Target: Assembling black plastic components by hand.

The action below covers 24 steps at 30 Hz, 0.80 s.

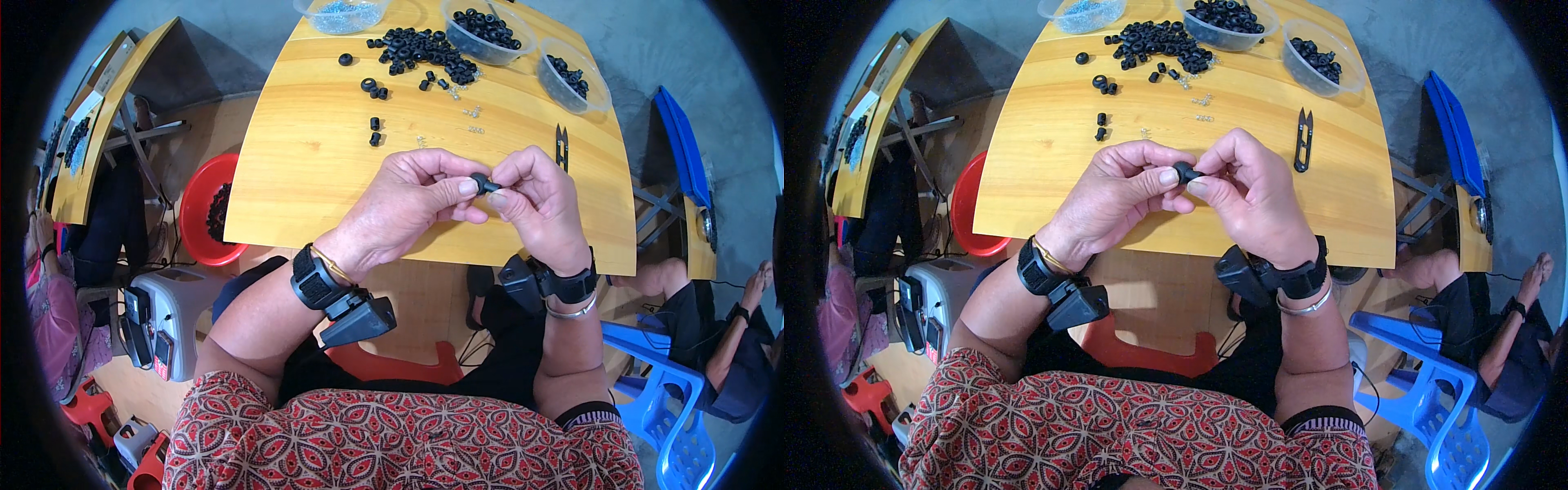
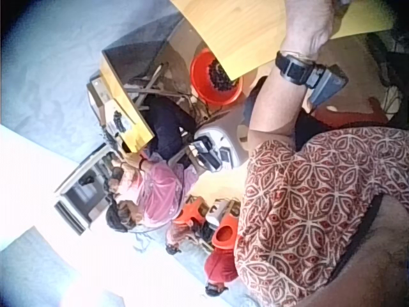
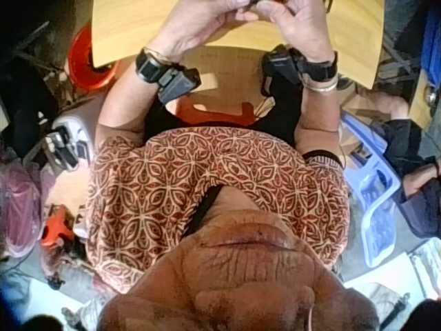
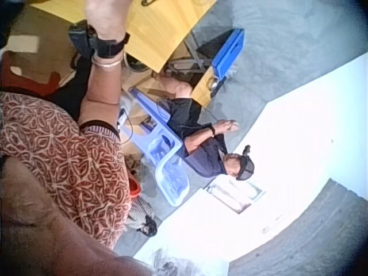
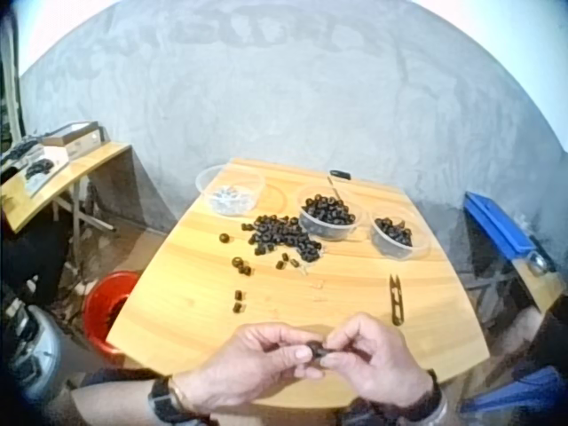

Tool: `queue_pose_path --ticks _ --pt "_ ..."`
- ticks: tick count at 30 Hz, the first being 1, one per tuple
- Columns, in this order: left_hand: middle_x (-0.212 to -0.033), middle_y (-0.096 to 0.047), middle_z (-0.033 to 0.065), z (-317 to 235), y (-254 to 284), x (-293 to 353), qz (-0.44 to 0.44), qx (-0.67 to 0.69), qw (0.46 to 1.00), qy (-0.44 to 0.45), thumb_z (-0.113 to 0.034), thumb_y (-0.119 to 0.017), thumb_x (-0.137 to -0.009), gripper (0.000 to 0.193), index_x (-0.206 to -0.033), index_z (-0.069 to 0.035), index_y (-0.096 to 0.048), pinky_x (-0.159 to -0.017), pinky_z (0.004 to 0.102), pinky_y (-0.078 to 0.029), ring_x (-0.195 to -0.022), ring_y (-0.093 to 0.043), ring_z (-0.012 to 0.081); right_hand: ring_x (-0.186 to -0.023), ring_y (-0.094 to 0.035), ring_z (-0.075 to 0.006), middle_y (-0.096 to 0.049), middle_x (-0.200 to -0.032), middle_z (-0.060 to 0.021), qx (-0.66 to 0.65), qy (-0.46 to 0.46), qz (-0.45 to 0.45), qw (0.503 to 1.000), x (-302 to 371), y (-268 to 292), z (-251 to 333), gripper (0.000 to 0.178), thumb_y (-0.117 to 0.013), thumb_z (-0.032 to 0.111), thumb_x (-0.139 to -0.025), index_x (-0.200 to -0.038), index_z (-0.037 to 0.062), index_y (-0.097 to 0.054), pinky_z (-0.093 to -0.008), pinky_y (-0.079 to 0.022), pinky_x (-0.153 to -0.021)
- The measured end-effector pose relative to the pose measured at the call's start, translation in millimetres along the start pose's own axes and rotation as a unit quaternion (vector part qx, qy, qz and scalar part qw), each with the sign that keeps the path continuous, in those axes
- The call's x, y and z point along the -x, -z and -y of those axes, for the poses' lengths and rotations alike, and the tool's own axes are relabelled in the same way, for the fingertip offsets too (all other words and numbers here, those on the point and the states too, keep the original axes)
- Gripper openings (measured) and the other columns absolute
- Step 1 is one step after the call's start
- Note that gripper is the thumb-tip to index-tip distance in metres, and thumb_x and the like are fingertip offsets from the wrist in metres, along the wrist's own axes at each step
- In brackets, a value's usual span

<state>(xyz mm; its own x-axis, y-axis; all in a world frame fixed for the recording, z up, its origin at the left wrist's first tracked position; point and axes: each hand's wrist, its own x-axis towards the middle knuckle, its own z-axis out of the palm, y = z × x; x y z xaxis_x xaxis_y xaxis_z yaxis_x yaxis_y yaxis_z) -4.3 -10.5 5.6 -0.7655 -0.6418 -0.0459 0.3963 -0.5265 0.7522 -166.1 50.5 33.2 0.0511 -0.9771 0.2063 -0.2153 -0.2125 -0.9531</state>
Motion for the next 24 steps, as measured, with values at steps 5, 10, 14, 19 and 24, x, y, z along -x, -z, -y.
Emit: queue_pose_path --ticks 5,10,14,19,24 --pt "-0.090 -0.059 0.0138 1.2 -0.7 0.7 -0.009 0.000 1.000 -0.008 -0.003 -0.053 -0.080 0.017 -0.096 0.002 -0.055 -0.068 0.0269 -0.052 -0.073 -0.061 0.0187 -0.066 -0.049 -0.0049 -0.052 -0.071 -0.0013 -0.056 0.005 0.031 0.998 -2.2 4.2 -3.0 0.013 -0.060 -0.003 -0.073 -0.077 0.0009 -0.048 -0.0181 -0.042 -0.059" --pt "-0.086 -0.060 0.0139 0.5 1.2 1.5 -0.010 -0.026 1.000 -0.005 -0.002 -0.054 -0.079 0.013 -0.091 0.002 -0.056 -0.065 0.0275 -0.053 -0.069 -0.061 0.0185 -0.063 -0.047 -0.0040 -0.051 -0.069 0.0001 -0.066 -0.011 0.041 0.997 -1.3 7.0 -2.7 0.012 -0.061 -0.002 -0.072 -0.074 0.0017 -0.050 -0.0171 -0.039 -0.056" --pt "-0.082 -0.060 0.0138 1.9 0.9 2.0 -0.005 -0.024 1.000 -0.002 -0.002 -0.055 -0.078 0.011 -0.088 0.003 -0.057 -0.062 0.0277 -0.053 -0.067 -0.061 0.0183 -0.061 -0.046 -0.0032 -0.051 -0.068 0.0009 -0.068 -0.020 0.057 0.996 -0.6 8.3 -4.0 0.011 -0.061 -0.002 -0.072 -0.073 0.0019 -0.052 -0.0166 -0.038 -0.053" --pt "-0.079 -0.060 0.0134 1.7 0.4 2.4 -0.010 -0.035 0.999 0.020 -0.002 -0.056 -0.078 0.011 -0.088 0.003 -0.057 -0.061 0.0276 -0.053 -0.064 -0.061 0.0181 -0.059 -0.045 -0.0030 -0.052 -0.066 0.0012 -0.058 -0.026 0.067 0.996 -0.2 9.1 -4.1 0.010 -0.061 -0.002 -0.071 -0.072 0.0018 -0.052 -0.0166 -0.037 -0.051" --pt "-0.079 -0.060 0.0131 2.6 0.3 2.4 -0.018 -0.057 0.998 0.003 -0.002 -0.056 -0.078 0.011 -0.087 0.003 -0.058 -0.061 0.0275 -0.052 -0.064 -0.060 0.0177 -0.057 -0.046 -0.0035 -0.053 -0.064 0.0004 -0.054 -0.037 0.066 0.996 -2.1 9.8 -8.1 0.010 -0.062 -0.003 -0.070 -0.072 0.0014 -0.053 -0.0170 -0.038 -0.051"
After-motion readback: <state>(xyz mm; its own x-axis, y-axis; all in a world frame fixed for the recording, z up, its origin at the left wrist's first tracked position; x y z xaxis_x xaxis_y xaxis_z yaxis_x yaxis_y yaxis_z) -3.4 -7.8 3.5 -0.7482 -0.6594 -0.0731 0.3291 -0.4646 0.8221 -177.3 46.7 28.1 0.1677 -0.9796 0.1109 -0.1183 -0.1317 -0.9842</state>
